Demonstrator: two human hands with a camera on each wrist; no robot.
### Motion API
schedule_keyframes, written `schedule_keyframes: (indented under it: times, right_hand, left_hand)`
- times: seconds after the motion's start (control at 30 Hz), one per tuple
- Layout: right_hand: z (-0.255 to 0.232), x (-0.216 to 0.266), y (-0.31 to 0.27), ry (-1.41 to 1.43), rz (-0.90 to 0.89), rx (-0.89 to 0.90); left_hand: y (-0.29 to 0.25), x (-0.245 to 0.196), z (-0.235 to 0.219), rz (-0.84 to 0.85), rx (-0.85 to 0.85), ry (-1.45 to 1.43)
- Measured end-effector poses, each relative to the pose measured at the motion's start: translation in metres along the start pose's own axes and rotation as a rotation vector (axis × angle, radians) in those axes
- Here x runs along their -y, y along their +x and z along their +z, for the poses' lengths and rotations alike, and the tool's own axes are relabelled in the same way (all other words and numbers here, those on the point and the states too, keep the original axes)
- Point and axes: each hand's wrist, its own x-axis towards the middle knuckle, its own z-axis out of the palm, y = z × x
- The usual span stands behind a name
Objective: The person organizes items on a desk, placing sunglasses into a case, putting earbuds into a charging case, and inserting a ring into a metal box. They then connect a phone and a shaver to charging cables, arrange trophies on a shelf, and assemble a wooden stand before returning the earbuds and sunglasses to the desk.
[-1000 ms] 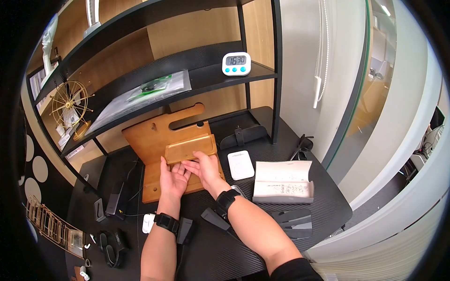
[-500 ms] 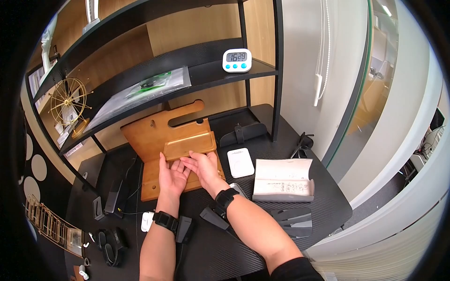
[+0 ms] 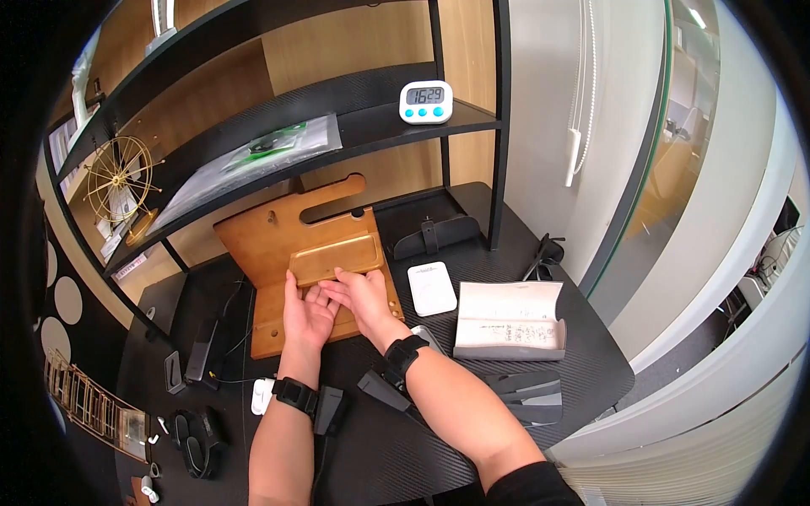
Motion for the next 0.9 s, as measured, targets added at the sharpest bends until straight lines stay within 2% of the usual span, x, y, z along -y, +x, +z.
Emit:
schedule_keyframes:
  times: [0.2,0.9]
  right_hand:
    - [-0.0030,-0.0027,0.0030,0.042,-0.012,-0.058]
    - [-0.0035,-0.0015,0.0053,0.037,0.003,-0.044]
  left_hand:
    - [0.0033,0.0023,-0.0033,0.021,0.034,0.041]
    - [-0.0041,0.0006,0.0057,0.026,0.003,0.063]
